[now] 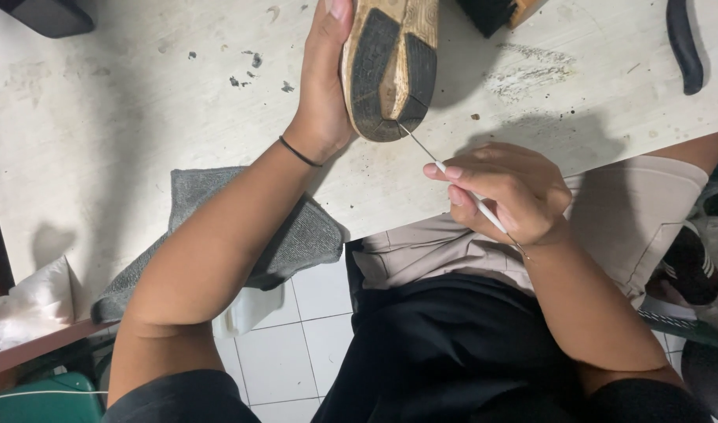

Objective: Applying glue to the sole of a shoe using a small applicator stick in preparation for repair.

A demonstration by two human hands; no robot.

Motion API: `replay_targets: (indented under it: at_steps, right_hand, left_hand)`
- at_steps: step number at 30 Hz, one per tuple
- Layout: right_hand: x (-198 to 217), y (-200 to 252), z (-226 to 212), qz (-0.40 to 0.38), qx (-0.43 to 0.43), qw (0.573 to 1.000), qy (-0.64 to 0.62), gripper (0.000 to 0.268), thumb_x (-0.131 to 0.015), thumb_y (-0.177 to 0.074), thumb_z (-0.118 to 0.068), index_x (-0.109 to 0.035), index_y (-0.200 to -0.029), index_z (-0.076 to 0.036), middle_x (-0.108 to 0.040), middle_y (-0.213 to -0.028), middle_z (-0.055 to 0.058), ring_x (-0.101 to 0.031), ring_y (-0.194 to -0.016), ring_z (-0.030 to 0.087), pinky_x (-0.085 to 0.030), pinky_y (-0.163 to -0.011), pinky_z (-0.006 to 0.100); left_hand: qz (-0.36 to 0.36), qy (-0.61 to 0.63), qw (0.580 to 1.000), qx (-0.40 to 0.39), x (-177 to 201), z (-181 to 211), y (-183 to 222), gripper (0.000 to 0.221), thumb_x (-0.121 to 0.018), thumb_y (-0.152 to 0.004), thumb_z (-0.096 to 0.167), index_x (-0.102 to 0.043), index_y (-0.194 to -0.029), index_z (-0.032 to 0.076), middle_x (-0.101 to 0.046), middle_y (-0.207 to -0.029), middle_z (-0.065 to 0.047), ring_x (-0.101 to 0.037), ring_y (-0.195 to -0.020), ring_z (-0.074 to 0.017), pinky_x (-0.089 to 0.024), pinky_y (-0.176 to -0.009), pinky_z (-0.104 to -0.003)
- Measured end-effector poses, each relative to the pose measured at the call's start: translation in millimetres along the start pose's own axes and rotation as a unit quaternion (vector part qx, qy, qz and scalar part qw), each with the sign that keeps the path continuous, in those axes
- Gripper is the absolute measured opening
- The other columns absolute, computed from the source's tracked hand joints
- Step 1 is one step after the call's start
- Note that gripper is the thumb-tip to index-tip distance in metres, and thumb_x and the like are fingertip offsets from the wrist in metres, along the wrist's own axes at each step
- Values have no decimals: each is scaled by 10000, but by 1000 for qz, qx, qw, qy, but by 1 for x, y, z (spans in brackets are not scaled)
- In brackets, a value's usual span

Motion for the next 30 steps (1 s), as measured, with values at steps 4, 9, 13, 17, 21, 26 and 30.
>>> replay_targets:
  at_steps: [4,9,13,17,21,26,30]
  right_hand:
    - [-1,-3,-3,9,14,999,44,67,-581,-1025,95,-581,-1089,115,-772,-933,245,-730,-669,240,-621,-607,369]
    - [-2,-9,-6,14,20,998,50,44,-564,-995,119,-596,-1003,147,-756,-884,250,-734,-664,260,-657,-629,393]
    - [-7,-2,-6,-8,27,999,45,49,-642,-964,101,-614,-985,136,-749,-918,271,-770,-768,322,-673,-711,457]
    - [-9,0,-8,-12,49,996,68,70,-642,-980,64,-610,-989,125,-755,-935,251,-768,-753,311,-651,-677,435]
    - [-9,2,-11,-14,68,993,98,124,-628,-1002,63,-607,-1107,125,-762,-955,250,-772,-783,299,-636,-678,417]
    - [-11,4,-13,-2,91,989,116,145,-614,-1007,76,-589,-1137,135,-754,-931,265,-759,-748,304,-618,-628,401]
    - [-9,9,-14,16,102,985,137,166,-605,-994,125,-573,-1156,119,-759,-929,255,-770,-752,285,-644,-641,377]
  left_hand:
    - [7,-27,1000,-2,4,-2,3,348,-564,-1166,395,-579,-1393,131,-619,-1363,-65,-587,-1315,-252,-464,-1148,-464]
    - [38,-13,999,-9,1,3,0,337,-607,-1111,389,-599,-1293,106,-641,-1256,-74,-613,-1204,-239,-482,-1060,-429]
    - [48,1,999,-18,3,2,-1,302,-614,-1107,356,-610,-1278,107,-635,-1234,-60,-598,-1176,-218,-462,-1046,-397]
    - [62,48,997,4,8,-8,2,344,-623,-1108,353,-602,-1302,70,-648,-1264,-114,-612,-1198,-270,-486,-1045,-450]
    - [72,127,989,15,4,-17,6,382,-591,-1145,320,-586,-1395,31,-658,-1336,-166,-620,-1252,-322,-491,-1093,-485]
    - [121,119,985,-9,4,-12,10,381,-626,-1121,313,-603,-1363,20,-680,-1292,-171,-639,-1213,-323,-505,-1061,-484]
    - [149,91,984,-31,2,-3,10,321,-633,-1101,317,-628,-1291,59,-691,-1227,-110,-651,-1154,-266,-500,-1015,-443]
Point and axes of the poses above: each hand's wrist, its own y-axis away from the middle knuckle, its own x-axis out of the back of the hand, z = x × y, the point moved 8 cm from there along -y, towards the middle knuckle
